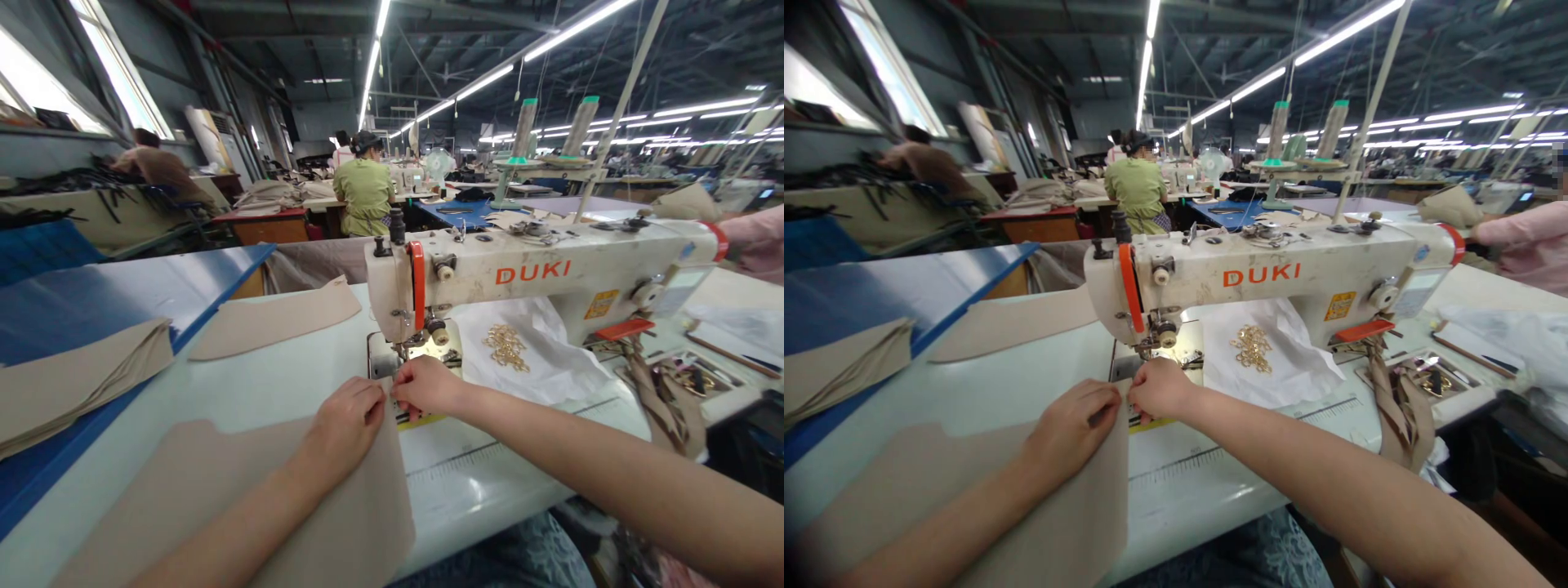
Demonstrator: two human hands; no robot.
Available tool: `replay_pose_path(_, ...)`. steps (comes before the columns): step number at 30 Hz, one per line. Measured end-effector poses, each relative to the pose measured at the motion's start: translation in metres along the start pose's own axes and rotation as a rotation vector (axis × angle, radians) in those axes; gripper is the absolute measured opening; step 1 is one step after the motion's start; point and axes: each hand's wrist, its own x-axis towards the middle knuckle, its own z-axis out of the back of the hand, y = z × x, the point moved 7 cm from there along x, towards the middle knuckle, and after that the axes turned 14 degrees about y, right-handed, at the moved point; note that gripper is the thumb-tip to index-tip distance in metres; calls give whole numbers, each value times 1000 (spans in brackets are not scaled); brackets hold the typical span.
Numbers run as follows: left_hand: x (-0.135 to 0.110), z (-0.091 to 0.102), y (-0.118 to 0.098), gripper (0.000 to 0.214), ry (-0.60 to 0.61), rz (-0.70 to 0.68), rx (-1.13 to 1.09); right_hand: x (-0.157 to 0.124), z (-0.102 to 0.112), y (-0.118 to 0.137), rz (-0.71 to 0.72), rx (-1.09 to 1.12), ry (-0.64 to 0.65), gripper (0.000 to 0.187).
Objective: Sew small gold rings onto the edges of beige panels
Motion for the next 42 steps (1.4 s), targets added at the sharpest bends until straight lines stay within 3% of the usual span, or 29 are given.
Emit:
replay_pose_path(4,-1,2,2,17,-20,21,-49,-26,4,5,170,-232,-160,14)
replay_pose_path(10,-1,4,4,17,-39,32,-89,-62,-21,14,577,-809,-172,19)
replay_pose_path(14,0,5,4,18,-44,37,-105,-73,-30,16,681,-1047,-171,19)
replay_pose_path(22,0,3,6,18,-24,62,-121,-65,-35,29,731,-970,-303,13)
replay_pose_path(26,-2,3,7,18,-31,58,-136,-62,-42,27,765,-990,-218,10)
replay_pose_path(31,-3,4,8,19,-41,74,-151,-77,-34,22,796,-1006,-117,15)
replay_pose_path(36,-1,5,7,20,-43,74,-153,-89,-35,24,855,-1138,-152,19)
replay_pose_path(42,-1,4,7,19,-36,78,-136,-77,-41,31,883,-1111,-240,18)
